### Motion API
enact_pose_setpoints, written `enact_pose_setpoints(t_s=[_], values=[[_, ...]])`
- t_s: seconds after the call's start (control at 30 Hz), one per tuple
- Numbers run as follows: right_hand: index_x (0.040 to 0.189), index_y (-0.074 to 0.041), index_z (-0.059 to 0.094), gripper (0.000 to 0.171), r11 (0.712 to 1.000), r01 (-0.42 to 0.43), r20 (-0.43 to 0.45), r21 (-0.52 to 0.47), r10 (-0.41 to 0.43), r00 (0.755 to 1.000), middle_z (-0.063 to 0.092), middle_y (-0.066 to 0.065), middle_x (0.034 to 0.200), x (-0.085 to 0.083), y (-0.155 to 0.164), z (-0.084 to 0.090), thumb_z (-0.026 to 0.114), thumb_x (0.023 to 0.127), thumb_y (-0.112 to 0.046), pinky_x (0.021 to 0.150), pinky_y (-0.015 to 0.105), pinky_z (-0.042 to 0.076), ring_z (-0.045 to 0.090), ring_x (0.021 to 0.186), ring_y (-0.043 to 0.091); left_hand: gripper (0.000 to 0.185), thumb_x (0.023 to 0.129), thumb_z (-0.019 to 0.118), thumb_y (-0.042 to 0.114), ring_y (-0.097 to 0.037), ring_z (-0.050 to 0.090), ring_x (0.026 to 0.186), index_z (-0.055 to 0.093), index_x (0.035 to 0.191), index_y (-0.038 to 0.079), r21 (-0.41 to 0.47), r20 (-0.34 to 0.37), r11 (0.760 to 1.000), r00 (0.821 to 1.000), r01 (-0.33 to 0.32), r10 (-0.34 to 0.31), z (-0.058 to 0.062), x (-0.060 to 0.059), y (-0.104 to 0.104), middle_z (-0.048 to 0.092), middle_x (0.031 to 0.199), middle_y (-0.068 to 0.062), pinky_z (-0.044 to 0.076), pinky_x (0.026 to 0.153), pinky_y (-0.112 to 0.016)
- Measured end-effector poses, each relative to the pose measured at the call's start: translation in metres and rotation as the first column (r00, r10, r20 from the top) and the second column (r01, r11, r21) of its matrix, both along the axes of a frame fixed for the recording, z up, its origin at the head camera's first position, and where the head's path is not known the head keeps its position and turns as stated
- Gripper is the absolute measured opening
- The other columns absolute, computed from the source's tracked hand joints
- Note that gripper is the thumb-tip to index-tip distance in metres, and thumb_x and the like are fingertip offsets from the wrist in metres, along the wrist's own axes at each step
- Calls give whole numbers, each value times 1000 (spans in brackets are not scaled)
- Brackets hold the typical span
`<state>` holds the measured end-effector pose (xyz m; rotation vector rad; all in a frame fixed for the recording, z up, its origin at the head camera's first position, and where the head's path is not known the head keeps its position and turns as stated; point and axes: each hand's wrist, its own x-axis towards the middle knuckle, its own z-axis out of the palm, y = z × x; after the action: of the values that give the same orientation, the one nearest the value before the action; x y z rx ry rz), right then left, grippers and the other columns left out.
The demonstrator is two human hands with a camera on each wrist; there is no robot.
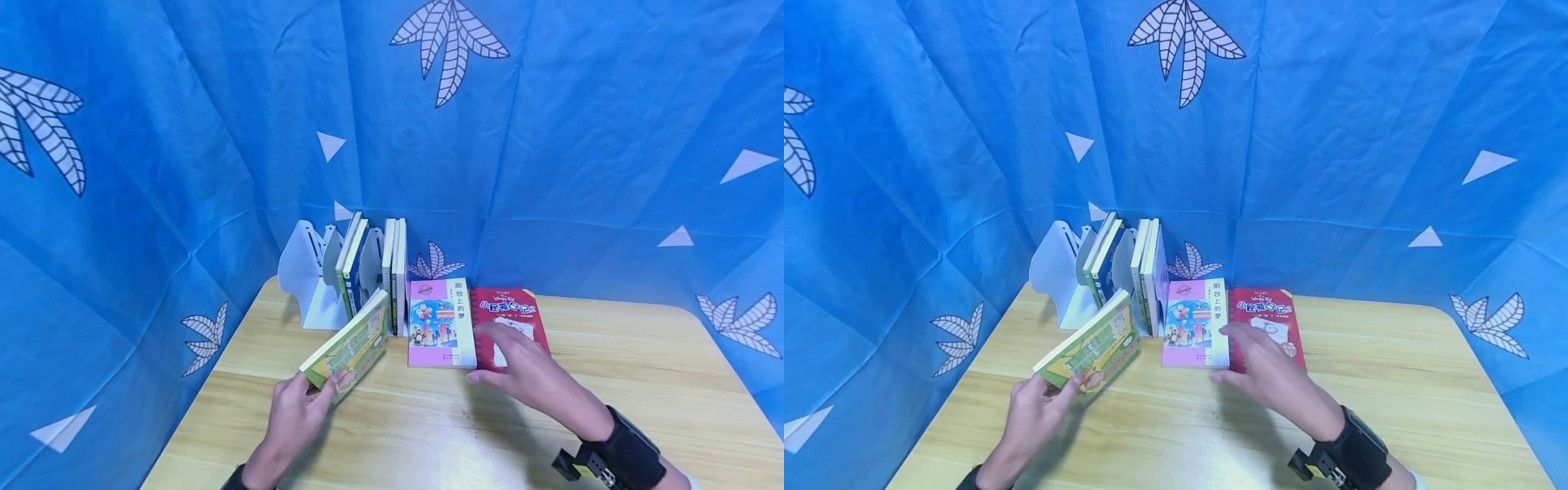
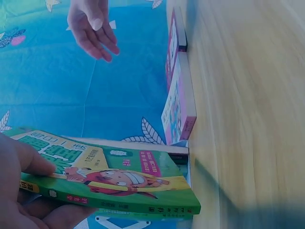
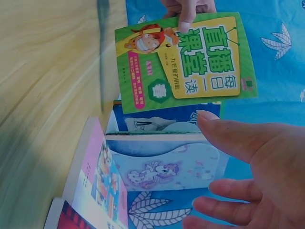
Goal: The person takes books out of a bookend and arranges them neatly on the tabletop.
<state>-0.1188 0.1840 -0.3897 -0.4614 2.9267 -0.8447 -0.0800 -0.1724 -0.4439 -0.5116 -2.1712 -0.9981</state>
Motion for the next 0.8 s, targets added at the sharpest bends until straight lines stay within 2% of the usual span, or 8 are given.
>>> enact_pose_setpoints(t_s=[0.2, 0.43, 0.63, 0.8], values=[[143, -12, 58, 80, 1000, -2, 11, -9, 2, 1000, 64, 13, 142, 3, -1, 3, 85, 80, -53, 99, 58, 62, 60, 132, 36, 34, 69, 80, -17, -12, 77, 83, 73, 101, -8, -13, 5, 1000, 1000, 20, -20, 1, 3, 6, 80, 89, -19, 63, 68, -12], [143, -12, 58, 81, 999, -26, 9, -27, 26, 1000, 62, 16, 146, 9, -2, 7, 82, 81, -58, 100, 60, 60, 58, 135, 39, 33, 73, 79, -16, -11, 77, 87, 73, 104, -6, 18, 81, 998, 995, 62, -63, 6, 7, 12, 81, 92, -17, 63, 72, -12], [142, -11, 58, 80, 998, -41, -16, -44, 41, 999, 63, 16, 145, 10, -1, 6, 84, 81, -55, 101, 58, 60, 59, 135, 38, 38, 71, 79, -18, -6, 76, 87, 74, 105, -3, 13, 29, 989, 988, 151, -151, 10, 9, 17, 81, 90, -17, 62, 70, -12], [143, -11, 58, 79, 995, -66, -20, -72, 65, 998, 63, 15, 145, 12, 0, 7, 83, 82, -53, 100, 58, 61, 62, 133, 37, 39, 70, 80, -18, -6, 76, 85, 74, 105, -2, 20, 8, 976, 976, 218, -219, 9, 8, 21, 80, 89, -17, 62, 69, -11]])
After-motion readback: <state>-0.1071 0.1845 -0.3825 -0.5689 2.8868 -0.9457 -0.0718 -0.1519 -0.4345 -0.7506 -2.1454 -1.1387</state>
